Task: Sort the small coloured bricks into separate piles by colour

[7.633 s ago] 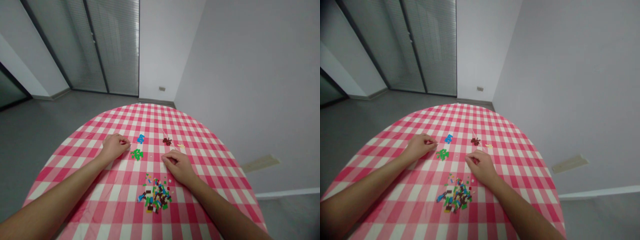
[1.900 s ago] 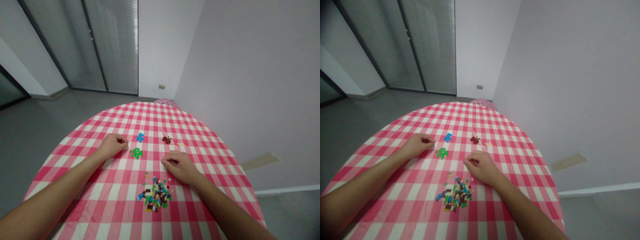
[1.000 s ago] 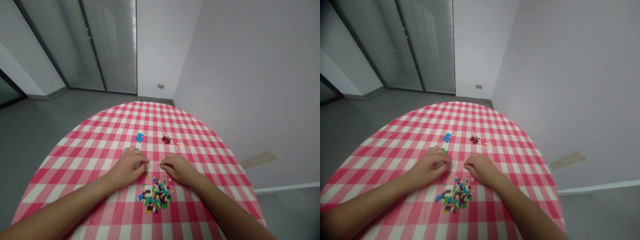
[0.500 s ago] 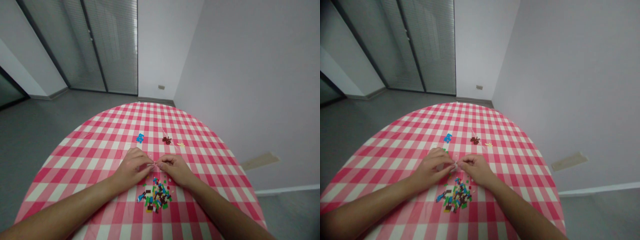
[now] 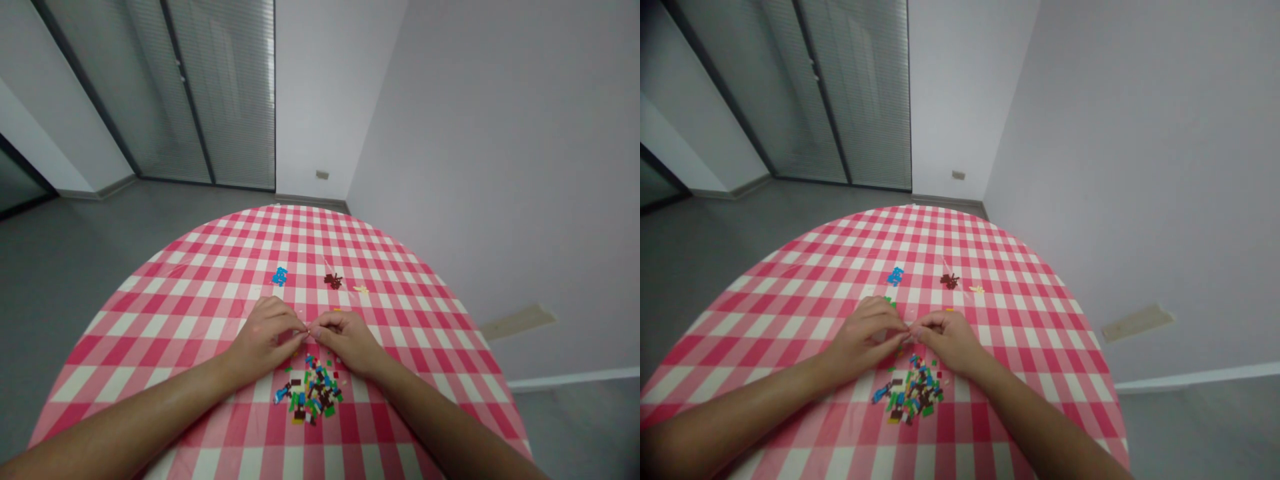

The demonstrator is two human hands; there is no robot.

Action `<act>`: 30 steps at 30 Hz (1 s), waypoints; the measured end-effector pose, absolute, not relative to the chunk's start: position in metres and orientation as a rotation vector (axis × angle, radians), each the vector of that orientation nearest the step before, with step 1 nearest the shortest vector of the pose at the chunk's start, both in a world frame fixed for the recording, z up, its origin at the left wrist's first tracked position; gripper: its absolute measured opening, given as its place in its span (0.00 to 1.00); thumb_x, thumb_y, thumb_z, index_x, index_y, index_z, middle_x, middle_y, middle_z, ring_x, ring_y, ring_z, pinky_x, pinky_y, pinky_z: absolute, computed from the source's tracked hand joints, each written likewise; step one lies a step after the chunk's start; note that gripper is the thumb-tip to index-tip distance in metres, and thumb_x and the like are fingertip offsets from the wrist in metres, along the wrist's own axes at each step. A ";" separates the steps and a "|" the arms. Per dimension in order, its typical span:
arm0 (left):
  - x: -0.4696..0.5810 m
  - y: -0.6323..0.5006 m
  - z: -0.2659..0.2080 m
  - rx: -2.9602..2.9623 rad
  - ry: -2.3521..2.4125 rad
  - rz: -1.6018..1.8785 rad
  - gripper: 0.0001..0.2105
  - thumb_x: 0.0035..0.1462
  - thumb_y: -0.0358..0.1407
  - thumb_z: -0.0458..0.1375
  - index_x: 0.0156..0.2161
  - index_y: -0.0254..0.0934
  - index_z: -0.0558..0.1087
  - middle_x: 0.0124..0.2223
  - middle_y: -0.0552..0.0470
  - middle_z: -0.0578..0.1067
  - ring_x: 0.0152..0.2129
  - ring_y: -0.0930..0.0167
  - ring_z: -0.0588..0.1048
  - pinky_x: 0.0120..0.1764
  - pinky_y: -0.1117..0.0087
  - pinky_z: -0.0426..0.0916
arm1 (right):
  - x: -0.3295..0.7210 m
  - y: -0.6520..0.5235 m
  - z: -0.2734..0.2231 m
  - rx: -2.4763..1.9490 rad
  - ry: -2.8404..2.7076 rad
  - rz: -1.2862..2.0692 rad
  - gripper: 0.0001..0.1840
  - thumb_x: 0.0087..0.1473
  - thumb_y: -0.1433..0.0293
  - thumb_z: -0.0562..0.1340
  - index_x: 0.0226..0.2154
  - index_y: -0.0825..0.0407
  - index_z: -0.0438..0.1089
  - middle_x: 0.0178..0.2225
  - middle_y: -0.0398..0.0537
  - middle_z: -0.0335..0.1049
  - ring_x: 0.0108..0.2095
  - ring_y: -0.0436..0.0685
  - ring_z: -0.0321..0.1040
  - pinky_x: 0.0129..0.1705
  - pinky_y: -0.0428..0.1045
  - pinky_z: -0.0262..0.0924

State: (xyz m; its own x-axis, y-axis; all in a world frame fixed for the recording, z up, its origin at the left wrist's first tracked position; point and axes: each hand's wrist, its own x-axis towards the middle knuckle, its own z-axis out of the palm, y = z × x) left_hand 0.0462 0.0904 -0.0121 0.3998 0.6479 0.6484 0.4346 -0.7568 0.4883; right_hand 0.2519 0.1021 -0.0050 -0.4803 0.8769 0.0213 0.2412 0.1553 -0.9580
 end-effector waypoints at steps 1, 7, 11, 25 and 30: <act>0.046 0.090 -0.012 2.415 0.955 1.285 0.02 0.59 0.30 0.61 0.35 0.39 0.74 0.31 0.53 0.75 0.31 0.69 0.71 0.36 0.64 0.62 | 0.252 0.102 -0.005 -1.060 -1.844 1.319 0.10 0.54 0.66 0.62 0.31 0.52 0.79 0.29 0.46 0.78 0.29 0.52 0.70 0.32 0.46 0.61; 0.046 0.091 -0.013 2.412 0.954 1.285 0.02 0.58 0.30 0.62 0.35 0.38 0.74 0.31 0.52 0.75 0.31 0.68 0.71 0.36 0.64 0.62 | 0.253 0.102 -0.004 -1.051 -1.913 1.253 0.11 0.55 0.66 0.61 0.33 0.52 0.79 0.30 0.47 0.77 0.29 0.53 0.70 0.32 0.46 0.61; 0.046 0.091 -0.013 2.410 0.963 1.291 0.02 0.58 0.30 0.61 0.36 0.38 0.74 0.31 0.52 0.75 0.31 0.68 0.72 0.37 0.64 0.63 | 0.254 0.102 -0.007 -1.062 -1.926 1.266 0.11 0.54 0.66 0.63 0.36 0.52 0.80 0.29 0.47 0.76 0.28 0.52 0.69 0.30 0.46 0.61; 0.046 0.091 -0.014 2.410 0.991 1.254 0.02 0.59 0.32 0.60 0.36 0.39 0.75 0.31 0.53 0.76 0.31 0.68 0.72 0.37 0.63 0.63 | 0.252 0.102 -0.010 -1.130 -1.915 1.171 0.09 0.51 0.65 0.66 0.33 0.52 0.80 0.27 0.47 0.75 0.25 0.51 0.65 0.27 0.46 0.57; 0.046 0.090 -0.012 2.402 1.011 1.204 0.02 0.60 0.32 0.59 0.36 0.39 0.75 0.31 0.53 0.77 0.31 0.68 0.72 0.38 0.63 0.63 | 0.252 0.101 -0.007 -1.129 -1.971 1.102 0.09 0.53 0.65 0.65 0.33 0.51 0.79 0.27 0.46 0.75 0.25 0.51 0.65 0.27 0.46 0.58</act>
State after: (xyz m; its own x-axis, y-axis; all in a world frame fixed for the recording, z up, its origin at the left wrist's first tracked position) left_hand 0.0464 0.0905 -0.0122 0.4107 0.6909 0.5950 0.4664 -0.7199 0.5140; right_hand 0.2516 0.1011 -0.0070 -0.4529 0.8862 0.0977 0.3813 0.2916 -0.8773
